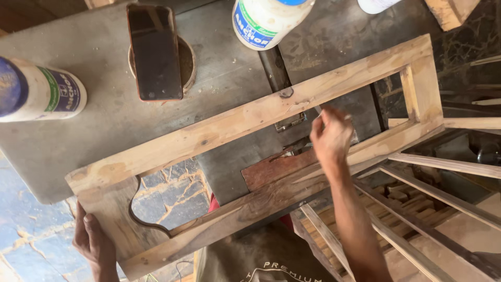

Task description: The person sands the surface and edges of a wooden door frame by hand using a small piece of sandpaper, moving along the interior and exterior contours of the frame.

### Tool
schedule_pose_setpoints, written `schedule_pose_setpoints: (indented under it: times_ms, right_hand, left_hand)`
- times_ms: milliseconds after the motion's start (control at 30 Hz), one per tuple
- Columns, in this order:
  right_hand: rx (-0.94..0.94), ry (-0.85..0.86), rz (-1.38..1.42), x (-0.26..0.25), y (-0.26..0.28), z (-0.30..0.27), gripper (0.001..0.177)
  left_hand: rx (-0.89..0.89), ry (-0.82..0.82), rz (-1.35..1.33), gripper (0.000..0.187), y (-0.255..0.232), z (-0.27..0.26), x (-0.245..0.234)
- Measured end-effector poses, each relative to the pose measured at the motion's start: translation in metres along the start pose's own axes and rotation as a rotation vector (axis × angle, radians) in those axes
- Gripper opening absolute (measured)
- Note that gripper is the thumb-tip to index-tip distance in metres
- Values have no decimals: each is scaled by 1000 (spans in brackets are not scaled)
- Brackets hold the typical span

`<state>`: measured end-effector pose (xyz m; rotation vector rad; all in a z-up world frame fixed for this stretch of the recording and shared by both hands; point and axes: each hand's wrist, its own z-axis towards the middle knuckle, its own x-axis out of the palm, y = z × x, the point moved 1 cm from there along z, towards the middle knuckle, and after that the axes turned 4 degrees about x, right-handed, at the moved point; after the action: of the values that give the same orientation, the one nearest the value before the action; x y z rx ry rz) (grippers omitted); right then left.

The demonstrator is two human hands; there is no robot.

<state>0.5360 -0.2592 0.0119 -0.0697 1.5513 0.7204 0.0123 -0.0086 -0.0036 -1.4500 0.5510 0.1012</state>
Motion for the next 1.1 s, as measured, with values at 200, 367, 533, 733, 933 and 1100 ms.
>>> schedule_pose_setpoints:
  times_ms: [200,367,533,733,933,1100]
  right_hand:
    - [-474,-108,-144,-1,14,42,8]
    - [-151,175,-24,25,37,14,9]
    - [-358,287,106,13,75,-13,7]
    - [-316,355,592,-4,78,1,20]
    - [-383,153,393,11,65,10,21]
    - [-405,-24,279,-8,35,32,27]
  left_hand:
    - [0,-18,-9,65,-3,1,1]
    - [-6,-27,-8,67,-4,5,3]
    - [-40,-8,-65,71,-6,5,2]
    - [-71,-30,-38,72,-8,4,0]
    - [-100,-42,-45,75,-2,4,0]
    - [-133,-48,-19,76,-5,2,-1]
